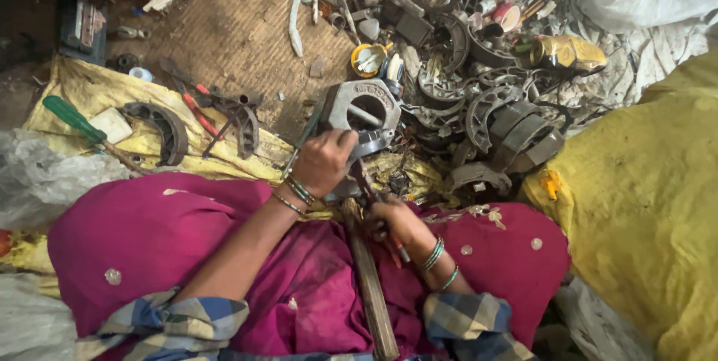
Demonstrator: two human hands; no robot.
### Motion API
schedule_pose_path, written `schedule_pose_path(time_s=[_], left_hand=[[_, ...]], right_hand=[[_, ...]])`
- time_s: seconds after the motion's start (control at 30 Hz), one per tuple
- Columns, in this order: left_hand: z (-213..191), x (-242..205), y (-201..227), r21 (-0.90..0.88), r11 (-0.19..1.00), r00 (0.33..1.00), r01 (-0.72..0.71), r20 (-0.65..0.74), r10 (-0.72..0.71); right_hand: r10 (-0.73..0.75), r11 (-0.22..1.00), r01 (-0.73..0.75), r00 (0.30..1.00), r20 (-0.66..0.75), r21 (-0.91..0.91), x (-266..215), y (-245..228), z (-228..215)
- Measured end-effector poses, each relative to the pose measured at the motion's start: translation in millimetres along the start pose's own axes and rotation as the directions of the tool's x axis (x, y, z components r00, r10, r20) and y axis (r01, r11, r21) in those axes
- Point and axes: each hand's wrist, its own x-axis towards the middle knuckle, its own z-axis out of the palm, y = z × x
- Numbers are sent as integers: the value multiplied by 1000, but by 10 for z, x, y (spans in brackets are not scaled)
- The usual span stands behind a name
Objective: The person sits on the floor and uses a hammer and pliers to dismantle a metal component, separating parts and placing them aside. The person repeatedly strikes and pries the component to remove pieces.
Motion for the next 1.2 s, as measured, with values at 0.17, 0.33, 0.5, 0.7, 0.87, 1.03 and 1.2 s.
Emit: schedule_pose_path(time_s=[0.17,0.33,0.5,0.7,0.87,1.03,1.2], left_hand=[[123,-26,-57,-150,912,925,381,51,-377],[309,-97,-257,-718,499,622,486,-117,-774],[545,-224,-360,-945,48,402,322,91,-911],[564,-285,-294,-867,-74,318,493,258,-912],[454,-344,-284,-655,60,344,753,314,-885],[465,-357,-391,-407,179,342,896,374,-862],[583,-381,-354,-659,184,570,729,435,-697]], right_hand=[[-218,902,127,959,-180,-412,51,32,40],[-343,847,245,930,-132,-472,-71,-204,62],[-218,975,220,967,-135,2,-248,-393,122],[-296,953,294,955,-20,-75,-283,-430,216],[-423,717,113,855,-300,-688,-225,-424,229],[-727,212,284,686,44,-935,-285,-531,207],[-605,298,-66,759,-241,-952,-368,-619,188]])
